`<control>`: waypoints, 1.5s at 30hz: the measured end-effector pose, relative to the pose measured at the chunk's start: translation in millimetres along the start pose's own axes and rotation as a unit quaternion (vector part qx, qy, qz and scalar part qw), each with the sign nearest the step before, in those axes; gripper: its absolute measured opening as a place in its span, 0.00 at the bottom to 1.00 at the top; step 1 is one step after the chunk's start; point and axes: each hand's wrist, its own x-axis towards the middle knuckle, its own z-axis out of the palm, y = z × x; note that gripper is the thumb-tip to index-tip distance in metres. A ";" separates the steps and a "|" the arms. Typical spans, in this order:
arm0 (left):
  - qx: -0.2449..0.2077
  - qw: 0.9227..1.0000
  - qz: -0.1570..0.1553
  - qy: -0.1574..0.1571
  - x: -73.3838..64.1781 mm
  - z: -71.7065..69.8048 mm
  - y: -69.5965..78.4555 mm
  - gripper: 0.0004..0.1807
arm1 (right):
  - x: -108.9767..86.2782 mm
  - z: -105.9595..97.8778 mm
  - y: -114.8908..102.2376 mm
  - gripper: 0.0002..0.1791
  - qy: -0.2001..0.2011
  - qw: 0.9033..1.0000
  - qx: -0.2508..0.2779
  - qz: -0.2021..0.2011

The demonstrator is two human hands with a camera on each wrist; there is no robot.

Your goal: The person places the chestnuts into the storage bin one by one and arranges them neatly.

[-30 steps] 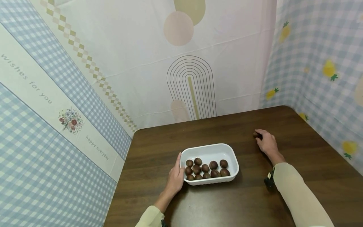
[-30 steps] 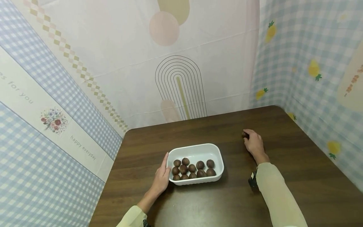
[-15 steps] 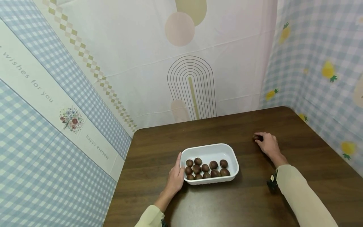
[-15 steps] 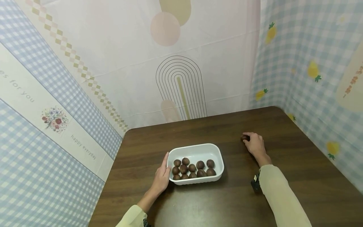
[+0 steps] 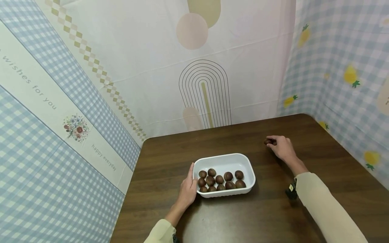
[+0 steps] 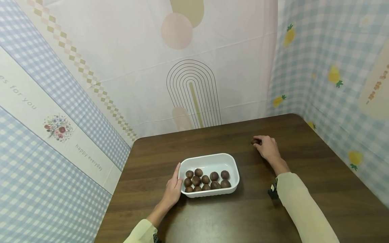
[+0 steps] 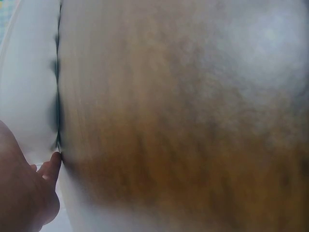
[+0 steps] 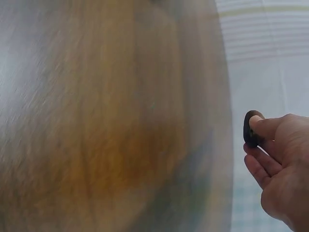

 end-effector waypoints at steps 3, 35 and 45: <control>-0.010 1.000 -0.011 -0.008 0.0 -7.1 13.0 0.35 | 3.1 0.9 -14.4 0.22 0.012 1.000 0.007 -0.011; 0.008 1.000 0.010 0.006 0.6 13.4 -24.5 0.36 | -39.4 69.0 -120.9 0.21 0.070 0.983 0.046 -0.163; -0.001 1.000 0.006 0.008 -0.7 7.4 -13.3 0.35 | -55.0 89.3 -134.8 0.17 0.019 0.984 0.010 -0.176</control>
